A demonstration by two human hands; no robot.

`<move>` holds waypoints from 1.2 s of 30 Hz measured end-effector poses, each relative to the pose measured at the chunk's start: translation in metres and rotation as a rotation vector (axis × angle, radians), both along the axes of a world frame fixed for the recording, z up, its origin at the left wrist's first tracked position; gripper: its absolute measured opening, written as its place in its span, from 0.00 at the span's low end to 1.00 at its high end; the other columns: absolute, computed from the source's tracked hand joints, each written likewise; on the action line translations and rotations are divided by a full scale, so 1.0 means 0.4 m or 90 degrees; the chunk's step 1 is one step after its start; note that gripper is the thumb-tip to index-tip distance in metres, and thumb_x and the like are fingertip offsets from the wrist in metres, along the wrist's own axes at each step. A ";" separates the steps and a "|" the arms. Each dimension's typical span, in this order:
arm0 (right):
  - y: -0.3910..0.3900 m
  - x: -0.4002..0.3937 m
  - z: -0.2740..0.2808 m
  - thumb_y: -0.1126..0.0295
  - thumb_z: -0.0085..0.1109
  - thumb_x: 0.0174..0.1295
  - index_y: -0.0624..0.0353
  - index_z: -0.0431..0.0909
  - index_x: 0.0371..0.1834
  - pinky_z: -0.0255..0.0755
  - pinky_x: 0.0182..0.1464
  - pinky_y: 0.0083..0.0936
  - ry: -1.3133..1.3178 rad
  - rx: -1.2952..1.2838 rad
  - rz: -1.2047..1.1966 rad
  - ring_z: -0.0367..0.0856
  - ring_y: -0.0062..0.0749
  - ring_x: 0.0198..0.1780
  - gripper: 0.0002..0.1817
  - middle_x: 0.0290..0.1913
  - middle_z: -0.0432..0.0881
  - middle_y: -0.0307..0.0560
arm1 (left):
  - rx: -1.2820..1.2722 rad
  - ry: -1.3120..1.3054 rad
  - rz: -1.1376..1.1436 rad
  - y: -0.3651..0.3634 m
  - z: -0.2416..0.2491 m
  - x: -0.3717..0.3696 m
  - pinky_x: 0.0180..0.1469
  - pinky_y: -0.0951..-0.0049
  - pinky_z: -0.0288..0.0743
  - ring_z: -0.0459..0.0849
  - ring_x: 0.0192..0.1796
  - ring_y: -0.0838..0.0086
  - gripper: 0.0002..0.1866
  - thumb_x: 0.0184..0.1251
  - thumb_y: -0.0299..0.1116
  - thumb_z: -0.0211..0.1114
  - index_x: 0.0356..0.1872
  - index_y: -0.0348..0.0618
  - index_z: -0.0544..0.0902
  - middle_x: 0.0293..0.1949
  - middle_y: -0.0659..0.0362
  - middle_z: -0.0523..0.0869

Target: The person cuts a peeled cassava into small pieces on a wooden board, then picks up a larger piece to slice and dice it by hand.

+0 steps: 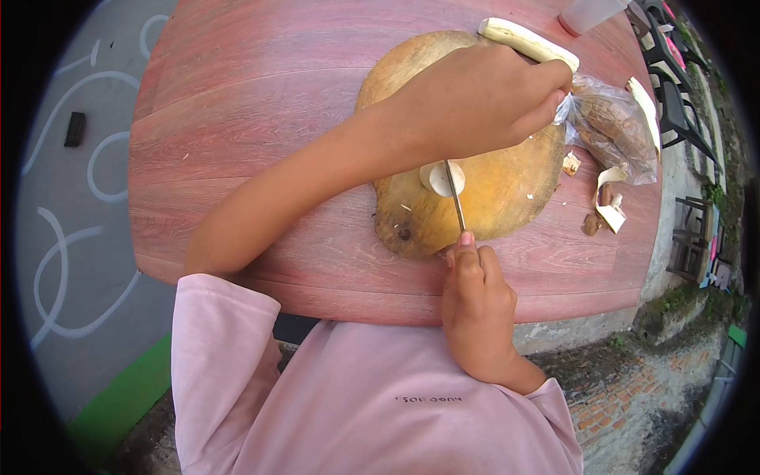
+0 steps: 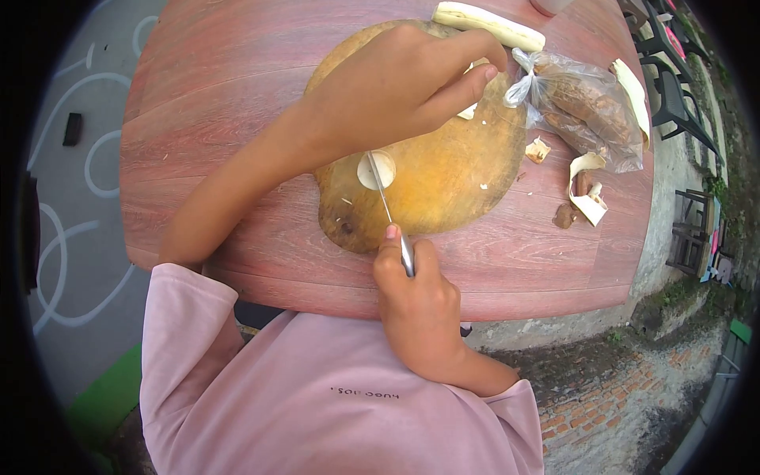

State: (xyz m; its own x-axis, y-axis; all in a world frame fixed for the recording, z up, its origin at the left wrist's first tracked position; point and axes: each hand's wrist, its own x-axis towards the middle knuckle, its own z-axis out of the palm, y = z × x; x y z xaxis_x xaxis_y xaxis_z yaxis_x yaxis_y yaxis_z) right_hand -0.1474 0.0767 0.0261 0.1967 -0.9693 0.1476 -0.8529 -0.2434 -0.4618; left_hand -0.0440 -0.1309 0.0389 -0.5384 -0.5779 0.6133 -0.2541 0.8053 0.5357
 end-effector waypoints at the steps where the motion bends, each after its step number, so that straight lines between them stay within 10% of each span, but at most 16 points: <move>1: 0.001 0.001 -0.002 0.76 0.61 0.62 0.58 0.74 0.61 0.75 0.18 0.37 0.006 -0.003 -0.002 0.78 0.44 0.20 0.22 0.35 0.73 0.50 | 0.002 0.008 -0.007 -0.003 -0.003 -0.001 0.30 0.57 0.76 0.84 0.24 0.54 0.08 0.72 0.33 0.60 0.45 0.42 0.82 0.21 0.50 0.82; 36: -0.057 0.004 0.027 0.76 0.57 0.71 0.67 0.69 0.58 0.74 0.30 0.41 -0.248 0.214 -0.089 0.81 0.59 0.28 0.15 0.32 0.81 0.64 | 0.015 0.151 0.012 -0.031 -0.108 -0.006 0.24 0.67 0.69 0.78 0.18 0.69 0.08 0.70 0.27 0.62 0.46 0.47 0.83 0.17 0.57 0.78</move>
